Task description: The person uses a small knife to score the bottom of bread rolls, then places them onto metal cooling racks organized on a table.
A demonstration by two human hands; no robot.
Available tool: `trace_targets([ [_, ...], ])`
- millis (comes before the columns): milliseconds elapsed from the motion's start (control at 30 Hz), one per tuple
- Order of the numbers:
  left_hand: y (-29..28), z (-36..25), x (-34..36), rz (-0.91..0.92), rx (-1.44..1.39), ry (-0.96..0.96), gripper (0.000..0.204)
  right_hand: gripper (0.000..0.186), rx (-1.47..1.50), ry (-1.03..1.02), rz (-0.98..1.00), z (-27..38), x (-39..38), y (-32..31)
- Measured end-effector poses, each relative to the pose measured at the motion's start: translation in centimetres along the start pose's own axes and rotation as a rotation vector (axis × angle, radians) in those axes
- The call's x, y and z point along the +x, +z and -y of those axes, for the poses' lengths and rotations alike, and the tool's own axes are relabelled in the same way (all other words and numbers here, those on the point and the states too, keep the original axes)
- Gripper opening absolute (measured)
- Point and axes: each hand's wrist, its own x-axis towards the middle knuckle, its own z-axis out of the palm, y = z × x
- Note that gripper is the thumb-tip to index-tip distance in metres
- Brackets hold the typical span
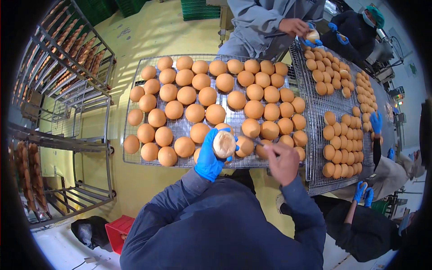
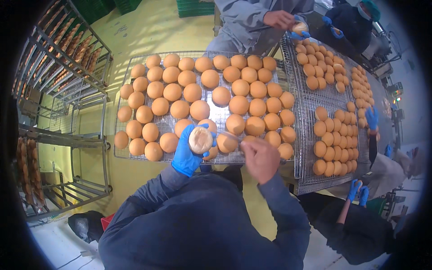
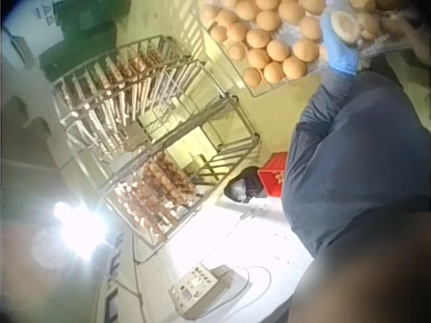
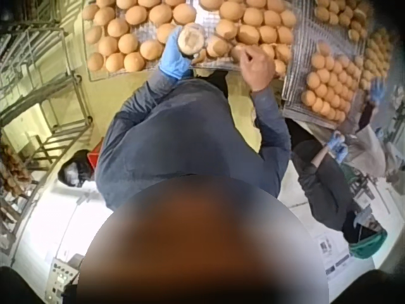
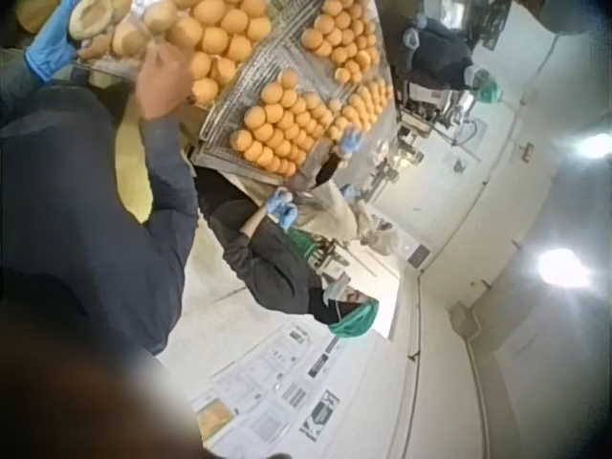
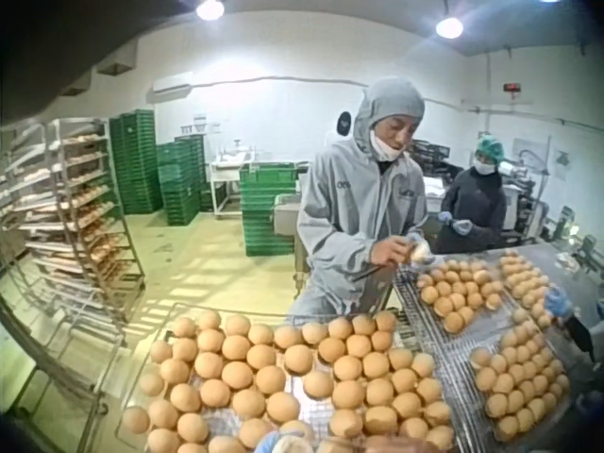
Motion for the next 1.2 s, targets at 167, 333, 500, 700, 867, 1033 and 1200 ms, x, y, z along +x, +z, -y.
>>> trace_targets([
  [167, 1.6, 1.7, 0.8, -0.068, 0.097, -0.043, 0.05, 0.022, -0.002, -0.036, -0.066, -2.4, 0.6, 0.5],
  [333, 1.0, 4.1, 2.9, -0.122, 0.032, -0.103, 0.044, 0.022, 0.15, 0.067, -0.072, -6.2, -0.9, 2.3],
  [500, 4.2, 7.8, 4.4, 0.0, 0.689, 0.085, 0.042, 0.047, 0.764, 0.261, -0.108, -10.2, -3.6, 4.5],
  [700, 9.1, 13.7, 6.5, 0.228, 0.956, 0.0, 0.053, 0.071, 0.797, 0.378, -0.189, -14.8, -2.1, 1.2],
  [867, 12.1, 15.3, 8.9, 0.224, 0.967, 0.115, 0.049, 0.067, 0.885, 0.536, -0.339, -27.6, 4.1, -8.8],
  [1033, 11.5, 15.7, 10.3, 0.018, 0.958, 0.208, 0.036, 0.064, 0.442, 0.539, -0.364, -43.2, 11.7, -18.0],
  [1200, 9.5, 15.3, 10.3, -0.152, 1.083, 0.358, 0.03, 0.06, 0.287, 0.43, -0.024, -52.5, 15.5, -17.2],
])
